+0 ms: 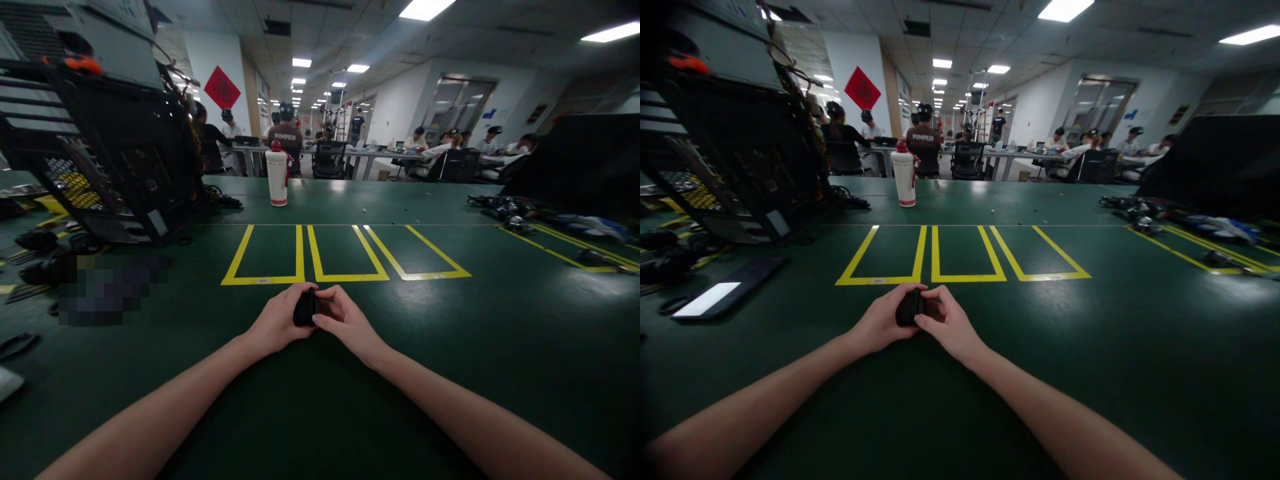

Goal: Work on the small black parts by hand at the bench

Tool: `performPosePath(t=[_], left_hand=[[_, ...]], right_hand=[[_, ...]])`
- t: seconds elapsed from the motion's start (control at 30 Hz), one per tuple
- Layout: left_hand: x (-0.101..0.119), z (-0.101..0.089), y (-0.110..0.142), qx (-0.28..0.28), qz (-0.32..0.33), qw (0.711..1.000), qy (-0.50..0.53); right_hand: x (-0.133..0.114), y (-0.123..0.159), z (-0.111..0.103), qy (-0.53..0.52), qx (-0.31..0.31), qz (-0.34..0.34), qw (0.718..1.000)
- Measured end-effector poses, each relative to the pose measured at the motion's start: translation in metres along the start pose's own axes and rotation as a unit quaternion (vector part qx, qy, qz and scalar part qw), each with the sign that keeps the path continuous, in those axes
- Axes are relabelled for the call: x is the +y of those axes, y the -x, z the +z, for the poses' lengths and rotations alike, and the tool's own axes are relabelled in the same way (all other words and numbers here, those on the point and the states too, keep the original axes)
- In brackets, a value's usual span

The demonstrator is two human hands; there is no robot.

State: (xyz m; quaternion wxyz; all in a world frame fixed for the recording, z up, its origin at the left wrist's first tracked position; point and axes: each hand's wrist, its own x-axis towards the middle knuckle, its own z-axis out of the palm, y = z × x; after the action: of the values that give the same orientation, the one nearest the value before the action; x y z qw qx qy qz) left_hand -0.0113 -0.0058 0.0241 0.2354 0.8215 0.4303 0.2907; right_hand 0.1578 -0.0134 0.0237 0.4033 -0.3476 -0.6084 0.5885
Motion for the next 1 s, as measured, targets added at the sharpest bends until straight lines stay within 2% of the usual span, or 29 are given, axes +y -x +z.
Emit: performPosePath(t=[0.23,0.43,0.7,1.0], left_hand=[[0.007,-0.006,0.001,-0.012,-0.013,1.0,0.0],[0.007,-0.006,0.001,-0.011,-0.011,1.0,0.007],[-0.002,0.002,-0.001,0.008,-0.004,1.0,-0.003],[0.002,-0.001,0.0,0.002,-0.011,1.0,-0.002]], right_hand=[[0.002,-0.002,0.001,0.025,0.041,0.0,0.999],[0.004,-0.005,-0.004,0.044,0.035,0.04,0.998],[0.007,-0.006,0.001,0.024,0.032,-0.009,0.999],[0.005,-0.005,0.002,0.024,0.047,-0.006,0.999]])
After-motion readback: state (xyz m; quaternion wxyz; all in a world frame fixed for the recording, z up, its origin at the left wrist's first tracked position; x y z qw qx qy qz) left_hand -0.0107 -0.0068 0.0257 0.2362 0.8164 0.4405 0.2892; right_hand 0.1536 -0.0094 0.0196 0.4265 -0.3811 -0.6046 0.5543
